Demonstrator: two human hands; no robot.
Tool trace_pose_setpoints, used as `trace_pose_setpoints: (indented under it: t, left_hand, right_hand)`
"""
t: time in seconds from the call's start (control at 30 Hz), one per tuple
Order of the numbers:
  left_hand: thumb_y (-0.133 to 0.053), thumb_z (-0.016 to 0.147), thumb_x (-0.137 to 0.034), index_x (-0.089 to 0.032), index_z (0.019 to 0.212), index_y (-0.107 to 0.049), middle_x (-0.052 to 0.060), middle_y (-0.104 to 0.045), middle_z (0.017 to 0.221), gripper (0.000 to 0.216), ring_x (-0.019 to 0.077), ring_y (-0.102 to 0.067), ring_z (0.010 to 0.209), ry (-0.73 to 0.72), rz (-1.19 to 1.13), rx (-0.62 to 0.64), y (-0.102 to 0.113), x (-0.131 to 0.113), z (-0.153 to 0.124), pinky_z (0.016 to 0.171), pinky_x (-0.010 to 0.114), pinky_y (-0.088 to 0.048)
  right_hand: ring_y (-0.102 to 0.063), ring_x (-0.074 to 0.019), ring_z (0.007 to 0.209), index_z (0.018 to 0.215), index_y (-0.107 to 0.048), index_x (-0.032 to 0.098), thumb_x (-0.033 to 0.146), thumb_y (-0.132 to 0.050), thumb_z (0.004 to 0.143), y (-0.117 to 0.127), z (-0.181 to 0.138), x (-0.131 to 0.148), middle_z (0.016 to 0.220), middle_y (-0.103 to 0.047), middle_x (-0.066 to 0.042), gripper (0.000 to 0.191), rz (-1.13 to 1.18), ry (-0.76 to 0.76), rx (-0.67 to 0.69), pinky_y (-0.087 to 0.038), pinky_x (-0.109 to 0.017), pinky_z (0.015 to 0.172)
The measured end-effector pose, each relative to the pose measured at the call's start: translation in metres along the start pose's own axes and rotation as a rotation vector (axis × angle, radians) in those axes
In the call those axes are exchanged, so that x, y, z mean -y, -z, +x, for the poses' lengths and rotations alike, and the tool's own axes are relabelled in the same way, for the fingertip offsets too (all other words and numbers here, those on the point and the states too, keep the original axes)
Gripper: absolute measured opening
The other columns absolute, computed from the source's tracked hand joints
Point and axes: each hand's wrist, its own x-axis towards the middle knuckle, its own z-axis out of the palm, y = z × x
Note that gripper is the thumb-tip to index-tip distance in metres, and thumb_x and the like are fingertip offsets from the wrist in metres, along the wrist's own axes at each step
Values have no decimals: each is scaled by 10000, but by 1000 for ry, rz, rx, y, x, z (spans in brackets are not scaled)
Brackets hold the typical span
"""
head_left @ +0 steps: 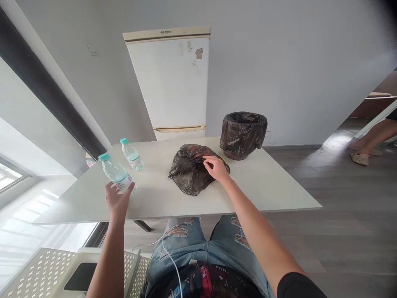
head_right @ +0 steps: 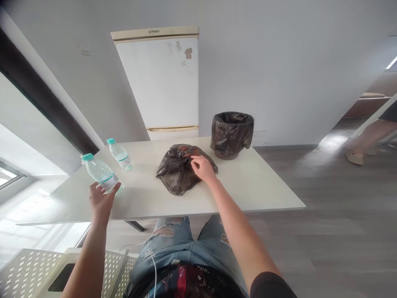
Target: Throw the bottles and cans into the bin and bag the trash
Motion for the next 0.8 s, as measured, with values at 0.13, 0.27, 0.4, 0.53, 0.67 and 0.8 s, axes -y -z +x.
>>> trace_pose_setpoints:
  t: [0.13,0.27,0.4,0.53,0.67,0.8]
  left_hand:
    - [-914,631,-508,-216,1364,-504,157,-675,1363,888,367,-679,1235,-21,105,16,-4,8,4,1100,582,-501]
    - [-904,656,-485,-201,1391,-505,165,-682,1304,884,419,-636,1269,-27,185,17,-5,3,8,1135,657,-442]
    - [-889,709,-493,-182,1458,-494,190,-610,1391,902,393,-592,1288,-210,160,-176,-2,-19,-7,1189,630,-388]
    - [-663,960,-479,-194,1210,-671,127,-649,1189,379,278,-646,1064,-495,67,-153,-13,-63,-48,1035,481,-522]
    - [-601,1015,-419,-237,1219,-685,113,-667,1239,286,273,-653,1145,-670,42,262,-53,-104,-91,1050,424,-518]
    - [-646,994,-353,-281,1447,-617,116,-618,1488,460,324,-539,1406,-850,176,688,-104,-113,-118,1182,476,-422]
  right_hand:
    - [-680,-251,738,792,-704,235,413,-490,1042,5,0,-2,774,-734,-75,374,-154,-196,3,-513,-365,745]
    - [-561,-208,563,638,-631,252,410,-627,957,1,-4,-11,567,-603,-28,356,-286,-328,176,-419,-324,602]
    - [-581,-214,614,681,-671,252,287,-745,845,-2,-6,-23,612,-613,-37,183,-333,-402,138,-442,-325,626]
    - [-624,-247,717,1184,-736,219,272,-655,915,-1,-4,-27,735,-661,-54,286,-302,-422,22,-522,-379,749]
    - [-644,-289,1080,1657,-322,176,140,-519,912,-1,-2,-22,1175,-697,-136,771,-159,-195,-93,-529,-471,1018]
    - [-557,-288,1340,1489,-504,179,64,-467,864,1,-1,-15,1498,-560,-169,637,-140,-102,-139,-460,-482,1164]
